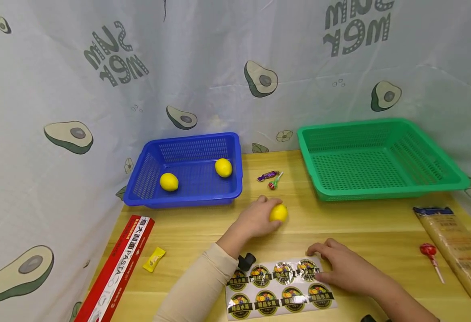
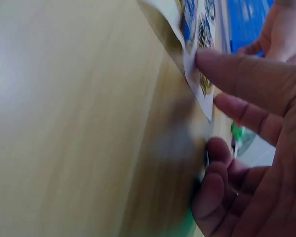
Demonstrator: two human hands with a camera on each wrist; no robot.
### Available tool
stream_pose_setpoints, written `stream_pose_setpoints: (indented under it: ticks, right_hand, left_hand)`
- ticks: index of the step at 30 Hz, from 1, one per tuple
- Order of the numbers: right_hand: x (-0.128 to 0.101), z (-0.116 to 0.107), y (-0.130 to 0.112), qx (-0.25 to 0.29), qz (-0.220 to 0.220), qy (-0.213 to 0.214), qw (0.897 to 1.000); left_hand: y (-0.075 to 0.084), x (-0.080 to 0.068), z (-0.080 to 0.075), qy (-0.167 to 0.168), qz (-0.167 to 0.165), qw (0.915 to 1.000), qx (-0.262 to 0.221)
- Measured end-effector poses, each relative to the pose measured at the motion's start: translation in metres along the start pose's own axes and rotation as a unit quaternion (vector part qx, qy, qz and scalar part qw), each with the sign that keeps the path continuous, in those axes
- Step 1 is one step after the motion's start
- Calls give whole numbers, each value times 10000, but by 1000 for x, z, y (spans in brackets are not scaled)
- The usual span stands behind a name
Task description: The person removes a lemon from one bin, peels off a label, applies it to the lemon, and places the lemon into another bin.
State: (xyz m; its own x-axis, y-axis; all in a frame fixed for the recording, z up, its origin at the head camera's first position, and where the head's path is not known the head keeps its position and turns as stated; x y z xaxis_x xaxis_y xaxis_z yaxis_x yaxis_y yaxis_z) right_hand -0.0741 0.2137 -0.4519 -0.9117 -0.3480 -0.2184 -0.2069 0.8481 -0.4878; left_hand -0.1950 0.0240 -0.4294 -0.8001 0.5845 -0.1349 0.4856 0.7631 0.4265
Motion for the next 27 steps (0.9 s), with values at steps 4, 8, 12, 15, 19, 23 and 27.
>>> stream_pose_setpoints:
  ticks: [4,8,12,15,19,23,27]
  right_hand:
    - [12,4,-14,-27,175,65,9998]
    - [23,6,-21,-3,465,160,9988]
    - [30,8,-20,16,729,249,9970]
    - [32,8,-19,-14,809,297,9963]
    - [34,7,-20,-2,658,451,9968]
    - [35,9,-24,56,416,563,9975]
    - [37,9,-25,35,335,654,9973]
  left_hand:
    - [-2,-11,-3,120,-280,9994,-144]
    - [2,-43,-14,580,-657,9961,-132]
    - [11,-76,-7,338,-614,9975,-43]
    - [15,-85,14,-107,-239,9996,48]
    - [11,-83,37,-334,38,9994,-23]
    - [2,-79,48,-333,37,9993,-183]
    - [-4,-76,52,-257,144,9990,-330]
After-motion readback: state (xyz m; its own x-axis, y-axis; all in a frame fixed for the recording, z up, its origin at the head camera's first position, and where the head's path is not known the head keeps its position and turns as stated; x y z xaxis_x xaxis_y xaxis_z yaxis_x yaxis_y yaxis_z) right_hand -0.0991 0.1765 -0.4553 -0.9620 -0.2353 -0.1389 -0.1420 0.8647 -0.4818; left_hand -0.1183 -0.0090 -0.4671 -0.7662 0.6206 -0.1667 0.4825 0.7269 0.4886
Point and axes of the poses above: each hand's wrist, its own x-axis towards the middle knuckle, its own z-axis out of the palm, y = z × x, the point moved 5 cm from there along x, towards the middle knuckle, and after that the axes turned 3 degrees about z, right-handed, at the moved point
